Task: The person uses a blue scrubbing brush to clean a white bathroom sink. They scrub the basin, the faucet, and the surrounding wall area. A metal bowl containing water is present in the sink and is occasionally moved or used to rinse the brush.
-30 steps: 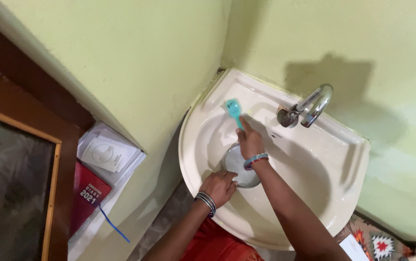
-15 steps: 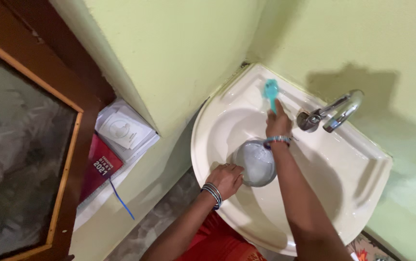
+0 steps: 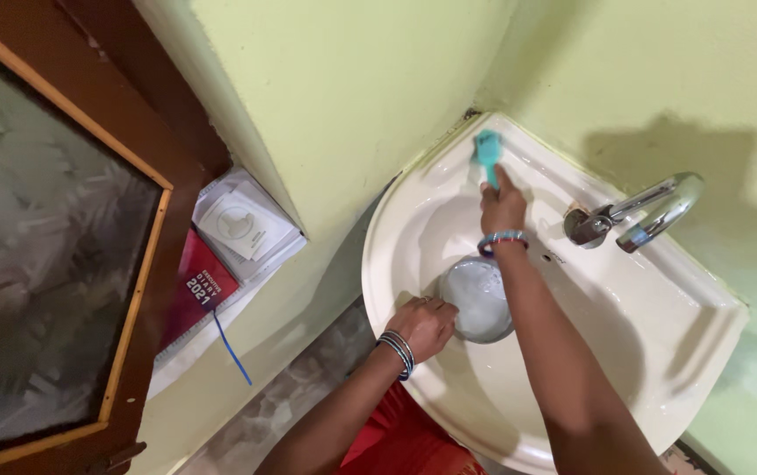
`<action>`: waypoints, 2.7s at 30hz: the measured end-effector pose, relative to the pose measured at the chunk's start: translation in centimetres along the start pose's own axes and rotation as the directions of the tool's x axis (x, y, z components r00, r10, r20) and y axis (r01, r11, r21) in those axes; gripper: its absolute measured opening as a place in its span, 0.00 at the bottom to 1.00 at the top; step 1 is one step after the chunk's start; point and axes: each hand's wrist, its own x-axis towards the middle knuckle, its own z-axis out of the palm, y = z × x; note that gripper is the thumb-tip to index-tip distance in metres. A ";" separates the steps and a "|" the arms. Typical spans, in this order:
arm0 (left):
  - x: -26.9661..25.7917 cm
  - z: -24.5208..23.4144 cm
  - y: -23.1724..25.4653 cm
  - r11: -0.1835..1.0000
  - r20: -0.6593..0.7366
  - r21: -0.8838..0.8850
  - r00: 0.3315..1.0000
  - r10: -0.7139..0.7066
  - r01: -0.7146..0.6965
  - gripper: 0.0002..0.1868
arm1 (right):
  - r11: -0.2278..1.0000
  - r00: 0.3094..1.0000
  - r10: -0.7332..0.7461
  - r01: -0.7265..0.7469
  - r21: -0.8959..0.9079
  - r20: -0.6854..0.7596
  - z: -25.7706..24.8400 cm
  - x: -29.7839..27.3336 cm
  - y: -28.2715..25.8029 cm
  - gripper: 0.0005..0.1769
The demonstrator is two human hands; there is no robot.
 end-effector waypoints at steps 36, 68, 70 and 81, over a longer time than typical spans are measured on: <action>2.3 7.1 -2.2 0.420 0.226 -0.710 0.747 -0.625 0.566 0.13 | 0.754 0.800 0.241 -0.511 0.412 0.550 -5.4 -20.9 4.6 0.15; 25.2 3.1 -4.1 0.178 0.352 -0.820 0.723 -0.594 0.545 0.14 | 0.942 0.940 -0.334 0.336 0.014 -0.071 -10.6 1.7 -8.8 0.16; 25.5 6.0 -6.2 0.220 0.234 -0.874 0.771 -0.592 0.433 0.16 | 0.962 0.949 -0.273 0.265 -0.071 -0.155 -9.3 1.2 -5.8 0.13; 19.9 9.4 -5.5 0.040 0.318 -0.874 0.633 -0.706 0.484 0.25 | 0.934 0.994 0.109 -0.110 0.339 0.020 -3.1 -2.4 7.1 0.18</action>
